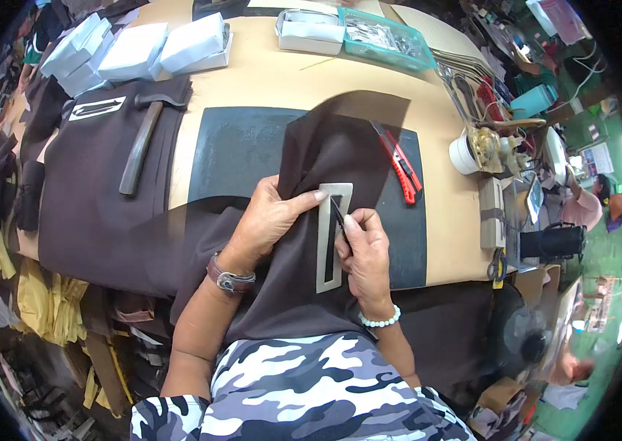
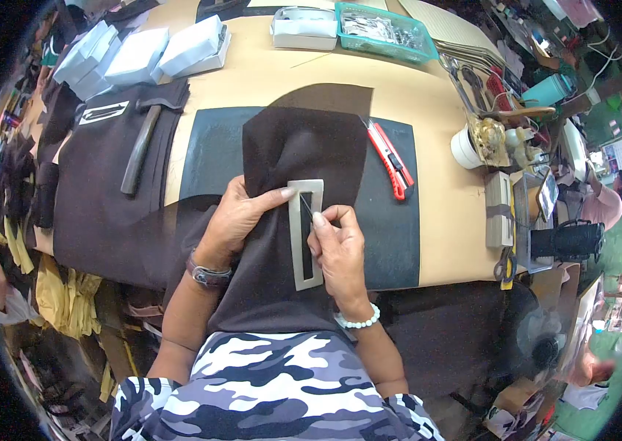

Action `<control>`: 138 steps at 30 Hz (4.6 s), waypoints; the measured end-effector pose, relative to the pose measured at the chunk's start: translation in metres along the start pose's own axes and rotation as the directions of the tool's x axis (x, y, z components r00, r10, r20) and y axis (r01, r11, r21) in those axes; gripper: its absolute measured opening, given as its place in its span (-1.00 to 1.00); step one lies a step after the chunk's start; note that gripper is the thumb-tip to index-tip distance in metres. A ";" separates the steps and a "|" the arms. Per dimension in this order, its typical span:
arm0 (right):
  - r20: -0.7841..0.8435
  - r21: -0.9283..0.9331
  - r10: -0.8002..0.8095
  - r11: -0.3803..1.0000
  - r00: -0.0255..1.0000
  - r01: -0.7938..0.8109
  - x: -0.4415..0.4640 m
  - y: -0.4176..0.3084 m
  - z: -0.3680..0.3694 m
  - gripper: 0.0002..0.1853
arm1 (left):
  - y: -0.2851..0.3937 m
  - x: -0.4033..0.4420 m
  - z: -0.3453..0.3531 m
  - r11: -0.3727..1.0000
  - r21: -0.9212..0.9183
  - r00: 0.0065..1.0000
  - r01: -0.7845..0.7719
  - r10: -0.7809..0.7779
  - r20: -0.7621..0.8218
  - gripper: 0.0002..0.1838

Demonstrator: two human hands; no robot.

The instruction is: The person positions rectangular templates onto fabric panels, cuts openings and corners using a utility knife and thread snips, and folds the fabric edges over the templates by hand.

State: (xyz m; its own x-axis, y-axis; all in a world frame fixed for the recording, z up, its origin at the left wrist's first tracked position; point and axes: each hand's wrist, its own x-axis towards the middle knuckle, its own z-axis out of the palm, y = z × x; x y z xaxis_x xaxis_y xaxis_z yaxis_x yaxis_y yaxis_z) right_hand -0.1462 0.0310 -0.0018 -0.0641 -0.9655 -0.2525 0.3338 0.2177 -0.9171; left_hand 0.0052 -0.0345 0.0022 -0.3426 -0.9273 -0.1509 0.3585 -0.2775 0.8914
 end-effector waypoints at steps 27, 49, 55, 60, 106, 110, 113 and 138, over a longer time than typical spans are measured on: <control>-0.211 -0.016 -0.159 0.987 0.964 0.159 -0.016 0.022 0.019 -0.84 | -0.037 -0.011 0.042 0.983 -0.004 0.906 -0.181 0.165 -0.391 -0.83; -0.213 0.081 -0.172 0.978 0.962 0.192 -0.013 0.031 0.013 -0.83 | -0.041 -0.012 0.043 0.986 -0.004 0.918 -0.168 0.155 -0.366 -0.85; -0.252 -0.147 -0.253 0.964 0.934 0.222 -0.023 0.000 -0.007 -0.83 | -0.039 0.000 0.032 0.996 -0.029 0.952 -0.081 0.069 -0.297 -0.79; -0.005 -0.988 -0.722 0.109 0.692 0.106 -0.003 0.006 -0.073 -0.78 | -0.038 0.005 0.023 0.990 -0.138 0.973 0.007 -0.038 -0.226 -0.77; 0.457 -0.692 -0.521 0.300 0.720 0.656 -0.004 -0.029 -0.014 -0.80 | 0.129 -0.032 -0.008 -0.271 0.886 0.808 -0.376 0.372 0.457 0.14; 0.642 -0.572 -0.542 0.131 0.542 0.810 -0.007 -0.045 0.008 -0.76 | 0.121 -0.011 0.031 -0.413 0.501 0.640 -0.760 -0.349 0.684 -0.54; 0.542 -0.614 -0.629 0.156 0.557 0.774 -0.005 -0.046 -0.002 -0.76 | 0.142 0.002 0.037 -0.291 0.648 0.685 -0.704 -0.521 0.510 -0.86; -0.192 -0.659 -0.428 0.723 0.883 0.207 -0.002 -0.017 -0.091 -0.83 | 0.071 -0.003 -0.053 0.914 0.227 0.867 0.336 -0.206 -0.454 -0.69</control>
State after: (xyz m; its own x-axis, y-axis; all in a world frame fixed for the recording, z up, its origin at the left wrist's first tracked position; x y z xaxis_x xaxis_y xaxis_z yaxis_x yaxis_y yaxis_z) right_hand -0.2370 0.0428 -0.0140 -0.3800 -0.9184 0.1106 -0.3922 0.0516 -0.9184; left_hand 0.0781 -0.0644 0.0438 0.0240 -0.8608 -0.5084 0.0155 -0.5082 0.8611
